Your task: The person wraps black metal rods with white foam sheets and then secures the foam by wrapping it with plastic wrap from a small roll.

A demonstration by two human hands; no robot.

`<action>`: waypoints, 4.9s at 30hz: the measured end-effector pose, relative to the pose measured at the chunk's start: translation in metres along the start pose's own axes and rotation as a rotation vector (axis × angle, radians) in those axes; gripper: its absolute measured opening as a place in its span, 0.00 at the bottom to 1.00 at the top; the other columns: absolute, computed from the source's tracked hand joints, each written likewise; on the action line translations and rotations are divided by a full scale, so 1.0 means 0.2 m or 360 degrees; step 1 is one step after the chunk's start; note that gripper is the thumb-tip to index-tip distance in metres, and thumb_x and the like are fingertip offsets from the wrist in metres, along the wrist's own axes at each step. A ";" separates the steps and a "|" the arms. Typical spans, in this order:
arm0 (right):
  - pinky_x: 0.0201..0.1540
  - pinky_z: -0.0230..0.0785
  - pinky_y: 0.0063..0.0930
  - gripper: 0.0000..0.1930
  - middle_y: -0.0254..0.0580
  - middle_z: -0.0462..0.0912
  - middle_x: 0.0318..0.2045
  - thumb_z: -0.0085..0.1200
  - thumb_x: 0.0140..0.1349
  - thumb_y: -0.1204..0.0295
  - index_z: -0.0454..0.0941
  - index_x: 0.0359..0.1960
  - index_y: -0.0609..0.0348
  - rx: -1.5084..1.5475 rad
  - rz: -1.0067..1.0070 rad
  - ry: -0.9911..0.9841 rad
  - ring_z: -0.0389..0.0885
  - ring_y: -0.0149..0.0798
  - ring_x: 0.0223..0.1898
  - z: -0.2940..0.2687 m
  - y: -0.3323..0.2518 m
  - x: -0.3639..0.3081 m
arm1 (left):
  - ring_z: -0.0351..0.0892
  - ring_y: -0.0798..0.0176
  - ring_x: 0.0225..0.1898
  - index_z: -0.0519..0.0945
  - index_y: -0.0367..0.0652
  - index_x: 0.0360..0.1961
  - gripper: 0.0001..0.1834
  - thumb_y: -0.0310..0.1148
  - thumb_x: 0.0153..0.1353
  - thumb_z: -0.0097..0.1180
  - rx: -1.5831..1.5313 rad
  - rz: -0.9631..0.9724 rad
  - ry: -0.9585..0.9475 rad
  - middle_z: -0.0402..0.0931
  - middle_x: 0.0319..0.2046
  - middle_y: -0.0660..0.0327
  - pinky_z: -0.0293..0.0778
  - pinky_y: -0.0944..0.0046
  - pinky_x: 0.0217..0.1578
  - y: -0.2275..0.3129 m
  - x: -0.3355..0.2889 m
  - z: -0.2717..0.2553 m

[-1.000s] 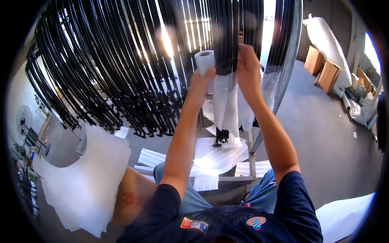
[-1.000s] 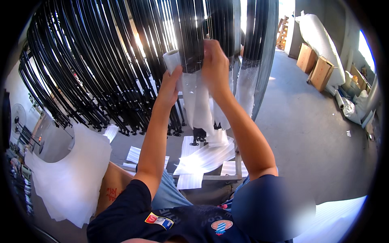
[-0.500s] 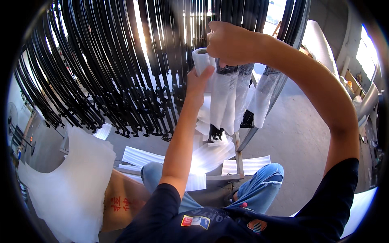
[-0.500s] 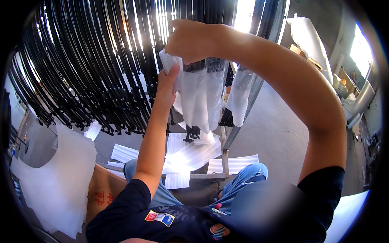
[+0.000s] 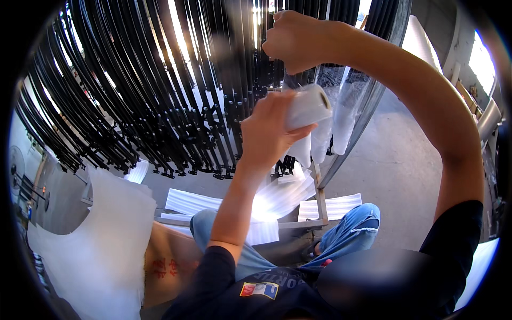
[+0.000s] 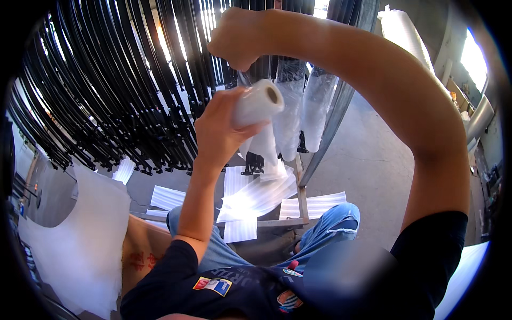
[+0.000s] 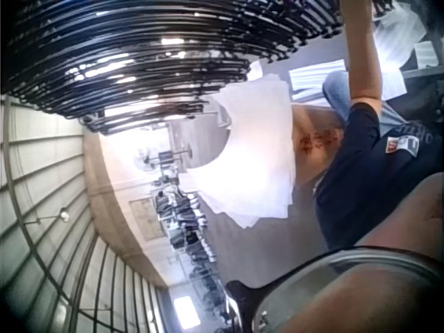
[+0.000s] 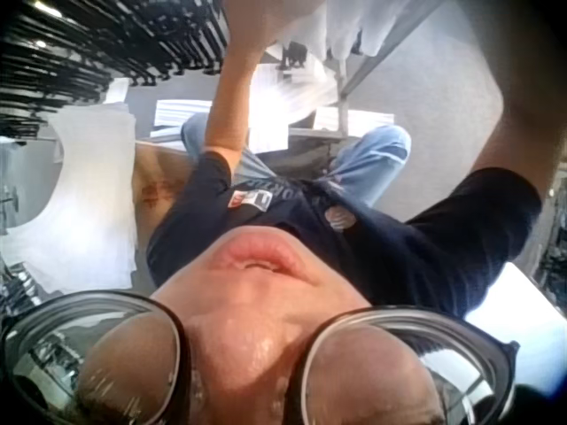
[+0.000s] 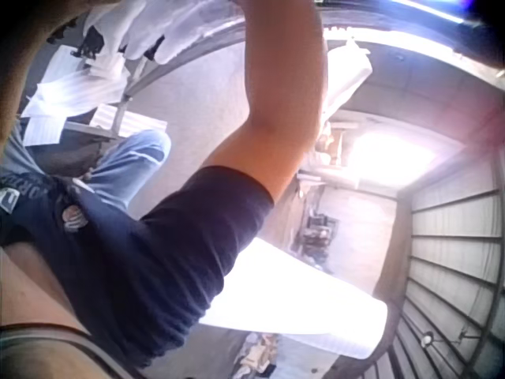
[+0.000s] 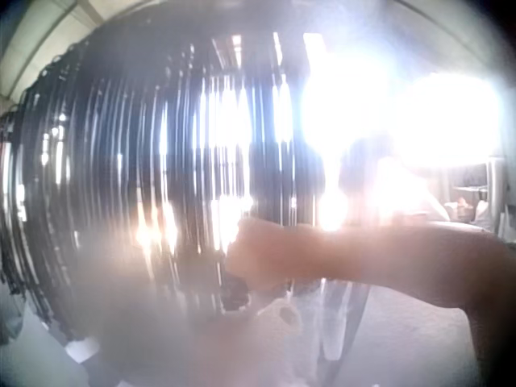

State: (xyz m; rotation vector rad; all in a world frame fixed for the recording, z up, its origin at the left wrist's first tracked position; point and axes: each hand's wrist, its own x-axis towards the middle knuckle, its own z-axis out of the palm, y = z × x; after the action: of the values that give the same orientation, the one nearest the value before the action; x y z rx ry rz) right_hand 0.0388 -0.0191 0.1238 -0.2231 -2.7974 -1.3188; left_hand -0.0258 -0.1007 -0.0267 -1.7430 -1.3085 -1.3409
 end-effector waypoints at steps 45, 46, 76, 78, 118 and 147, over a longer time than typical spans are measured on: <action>0.37 0.69 0.29 0.25 0.45 0.73 0.33 0.53 0.48 0.63 0.63 0.45 0.64 0.3930 0.1316 0.1827 0.74 0.36 0.34 0.52 -0.73 -0.65 | 0.71 0.68 0.41 0.68 0.35 0.45 0.39 0.60 0.43 0.56 -0.2374 -0.1143 -0.0627 0.72 0.37 0.59 0.68 0.67 0.41 -0.20 -0.32 0.38; 0.37 0.69 0.29 0.24 0.44 0.73 0.33 0.53 0.48 0.63 0.63 0.45 0.64 0.3875 0.1363 0.1754 0.74 0.35 0.33 0.54 -0.72 -0.65 | 0.72 0.67 0.40 0.68 0.34 0.44 0.39 0.60 0.42 0.56 -0.2462 -0.1182 -0.0548 0.72 0.37 0.59 0.70 0.67 0.39 -0.19 -0.32 0.37; 0.39 0.67 0.20 0.16 0.42 0.74 0.38 0.49 0.55 0.70 0.67 0.45 0.64 0.3801 0.0837 0.1529 0.74 0.28 0.36 0.33 -0.74 -0.10 | 0.70 0.67 0.44 0.60 0.40 0.53 0.26 0.47 0.59 0.43 -0.2076 -0.1345 -0.0002 0.70 0.43 0.59 0.67 0.66 0.45 -0.04 -0.15 -0.22; 0.39 0.66 0.20 0.17 0.42 0.73 0.39 0.50 0.55 0.70 0.66 0.45 0.64 0.3850 0.0788 0.1707 0.72 0.28 0.37 0.34 -0.74 -0.12 | 0.70 0.67 0.44 0.61 0.40 0.52 0.25 0.44 0.59 0.45 -0.2083 -0.1318 0.0150 0.70 0.43 0.60 0.67 0.67 0.44 -0.02 -0.16 -0.19; 0.32 0.71 0.27 0.13 0.48 0.78 0.25 0.56 0.38 0.81 0.74 0.30 0.71 0.4020 0.1214 0.0898 0.78 0.38 0.26 0.47 -0.58 -0.23 | 0.73 0.56 0.36 0.72 0.40 0.34 0.25 0.29 0.29 0.66 -0.0416 -0.0230 -0.0526 0.70 0.33 0.56 0.71 0.62 0.38 0.06 -0.17 -0.12; 0.37 0.69 0.34 0.20 0.48 0.77 0.25 0.57 0.36 0.75 0.71 0.35 0.67 0.3873 0.0961 0.0793 0.77 0.42 0.30 0.57 -0.55 -0.20 | 0.63 0.56 0.50 0.71 0.41 0.36 0.28 0.43 0.35 0.68 -0.1833 -0.0933 -0.1143 0.65 0.46 0.54 0.59 0.61 0.49 0.39 -0.77 -0.11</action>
State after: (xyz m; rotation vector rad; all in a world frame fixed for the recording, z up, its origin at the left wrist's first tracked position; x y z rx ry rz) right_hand 0.0656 -0.0045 -0.0376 -0.3306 -1.6371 1.8010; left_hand 0.0356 -0.2025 -0.1548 -2.9569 -1.6283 -2.1805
